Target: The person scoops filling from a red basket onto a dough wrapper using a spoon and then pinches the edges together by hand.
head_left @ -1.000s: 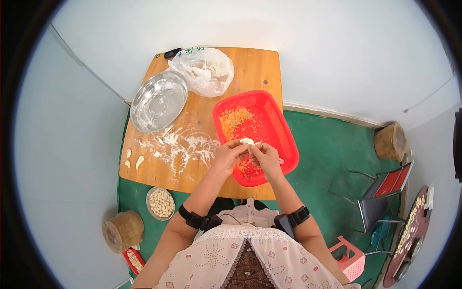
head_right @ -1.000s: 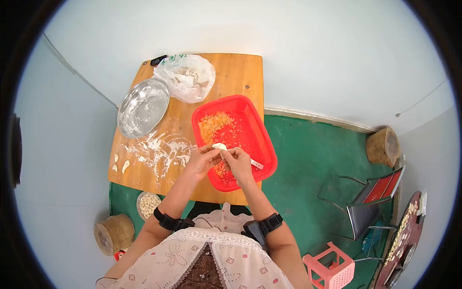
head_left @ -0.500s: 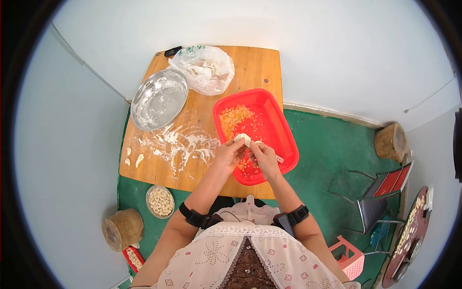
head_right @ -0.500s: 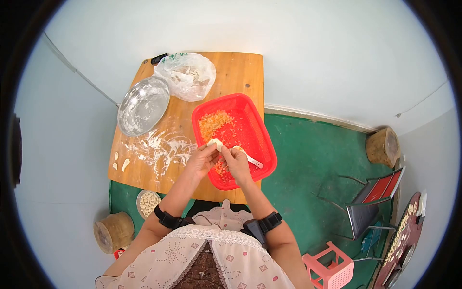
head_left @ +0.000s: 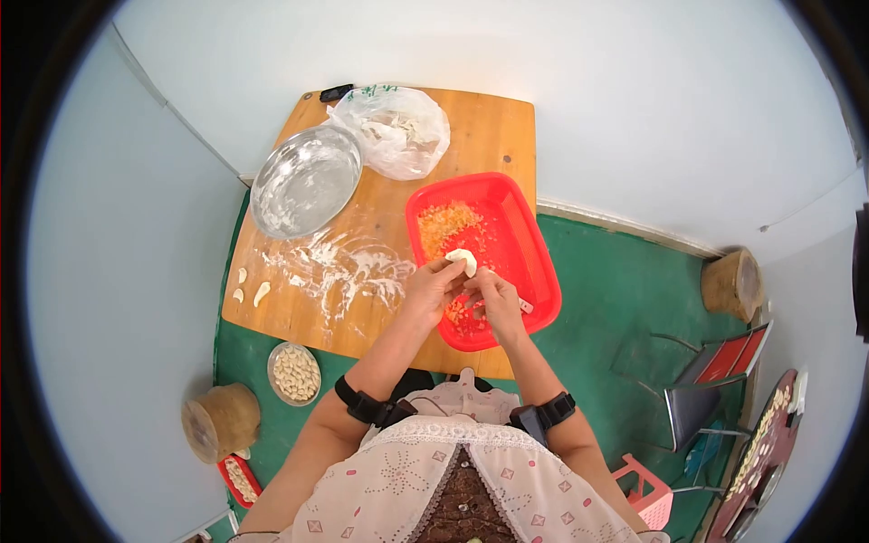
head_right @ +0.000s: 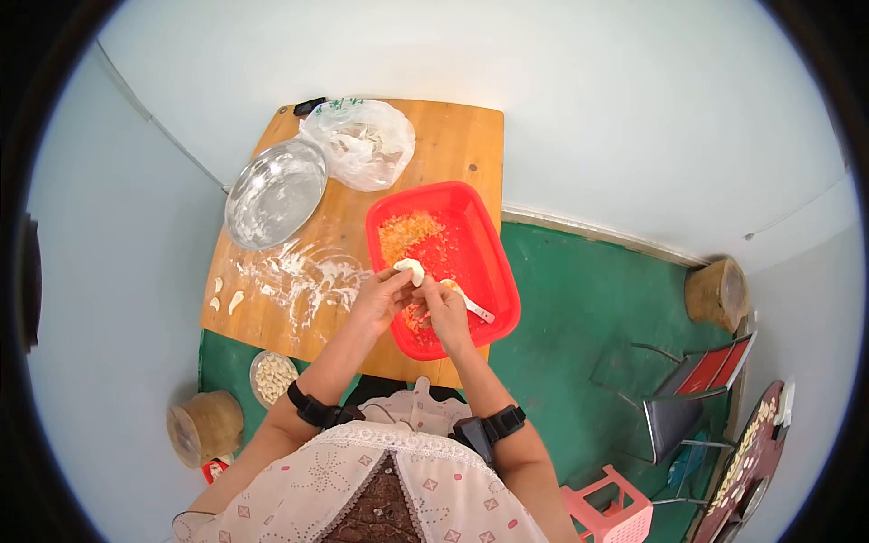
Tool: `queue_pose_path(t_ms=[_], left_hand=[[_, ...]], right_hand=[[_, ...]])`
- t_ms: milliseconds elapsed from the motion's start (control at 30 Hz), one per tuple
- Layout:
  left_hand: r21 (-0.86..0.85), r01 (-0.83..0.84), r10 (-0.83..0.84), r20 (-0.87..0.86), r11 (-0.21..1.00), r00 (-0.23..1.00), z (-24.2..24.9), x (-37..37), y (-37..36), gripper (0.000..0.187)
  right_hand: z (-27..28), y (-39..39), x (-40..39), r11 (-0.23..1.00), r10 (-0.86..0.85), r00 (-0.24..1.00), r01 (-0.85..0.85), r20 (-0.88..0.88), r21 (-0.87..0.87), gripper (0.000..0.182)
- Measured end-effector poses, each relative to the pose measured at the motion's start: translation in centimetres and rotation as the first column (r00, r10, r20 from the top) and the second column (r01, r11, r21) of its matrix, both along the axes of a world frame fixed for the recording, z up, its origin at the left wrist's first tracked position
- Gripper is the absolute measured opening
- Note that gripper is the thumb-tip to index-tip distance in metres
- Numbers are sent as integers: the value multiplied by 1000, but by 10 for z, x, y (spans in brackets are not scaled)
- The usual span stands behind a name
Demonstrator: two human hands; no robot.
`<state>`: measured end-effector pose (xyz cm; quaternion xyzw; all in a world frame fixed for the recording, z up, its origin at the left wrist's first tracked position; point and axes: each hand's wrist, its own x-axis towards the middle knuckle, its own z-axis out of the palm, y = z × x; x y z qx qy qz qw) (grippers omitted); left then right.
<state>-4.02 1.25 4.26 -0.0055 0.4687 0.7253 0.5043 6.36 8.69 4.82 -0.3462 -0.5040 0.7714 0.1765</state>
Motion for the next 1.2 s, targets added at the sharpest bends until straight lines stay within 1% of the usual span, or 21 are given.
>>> queue_pose_path(t_ms=[33, 100, 200, 300, 400, 500, 633, 733, 933, 1200], left_hand=[[17, -3, 3, 3, 1000, 1000, 1, 0, 1, 23], [-5, -10, 10, 20, 1000, 1000, -2, -2, 1, 23], [-4, 10, -10, 52, 1000, 999, -2, -1, 0, 23], [-17, 33, -32, 78, 999, 996, 3, 0, 0, 22], [-25, 39, -37, 92, 999, 995, 4, 1, 0, 22], [-28, 37, -34, 97, 999, 995, 4, 2, 0, 22], [-24, 28, -25, 90, 999, 996, 3, 4, 0, 22], [-48, 26, -23, 53, 999, 998, 6, 5, -1, 21], [-99, 14, -28, -138, 995, 990, 9, 6, -3, 20], [-44, -12, 2, -211, 999, 978, 19, 9, -4, 17]], right_hand=[[-2, 1, 1, 999, -3, 1000, 3, 0, 38, 29], [-13, 4, 4, 994, -14, 1000, 14, -1, 108, 28], [-24, 2, 1, 981, -24, 999, 33, -49, 192, 27], [-24, -2, 0, 976, -59, 994, 77, -94, 204, 26], [-21, -4, 0, 959, -78, 986, 114, -148, 258, 25], [-15, -3, 2, 956, -74, 989, 106, -126, 272, 25], [-19, -1, 2, 944, -78, 992, 106, -99, 314, 25], [-18, -1, 4, 941, -69, 995, 88, -69, 327, 25], [-13, -3, 4, 935, -77, 996, 87, -40, 344, 24], [-8, -6, 1, 945, -70, 996, 83, -53, 317, 23]])
